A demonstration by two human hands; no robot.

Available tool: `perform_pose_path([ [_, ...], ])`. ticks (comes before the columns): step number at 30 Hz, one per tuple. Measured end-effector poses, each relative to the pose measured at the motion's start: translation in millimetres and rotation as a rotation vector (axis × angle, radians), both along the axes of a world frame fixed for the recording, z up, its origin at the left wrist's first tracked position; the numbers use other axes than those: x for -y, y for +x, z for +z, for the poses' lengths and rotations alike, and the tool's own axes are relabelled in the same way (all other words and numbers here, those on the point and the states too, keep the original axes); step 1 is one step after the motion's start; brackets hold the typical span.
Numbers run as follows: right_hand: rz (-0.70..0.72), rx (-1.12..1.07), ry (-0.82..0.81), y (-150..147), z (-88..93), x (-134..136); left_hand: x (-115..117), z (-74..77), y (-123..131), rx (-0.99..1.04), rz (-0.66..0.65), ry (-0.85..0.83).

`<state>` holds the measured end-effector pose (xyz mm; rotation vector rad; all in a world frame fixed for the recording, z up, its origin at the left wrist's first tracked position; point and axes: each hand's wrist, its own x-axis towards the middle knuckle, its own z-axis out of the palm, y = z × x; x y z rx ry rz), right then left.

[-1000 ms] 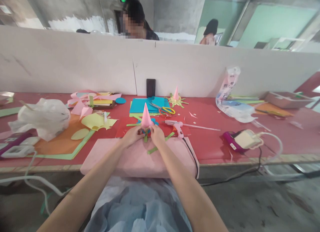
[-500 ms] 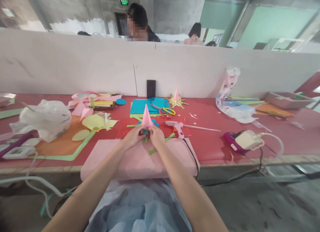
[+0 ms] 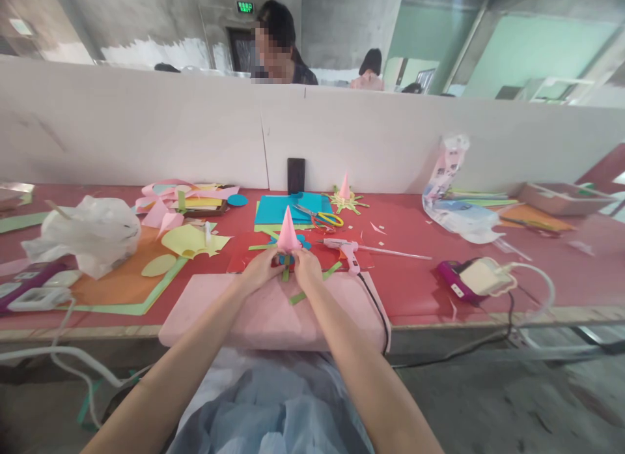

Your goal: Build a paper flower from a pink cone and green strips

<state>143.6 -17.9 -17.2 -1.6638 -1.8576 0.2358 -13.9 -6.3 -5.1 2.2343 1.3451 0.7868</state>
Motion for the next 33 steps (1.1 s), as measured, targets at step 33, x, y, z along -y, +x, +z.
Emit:
perform_pose_path([
  [33,0.017,0.026,0.045,0.2,0.5,-0.4,-2.0,1.9,3.1,-0.025,0.006,-0.020],
])
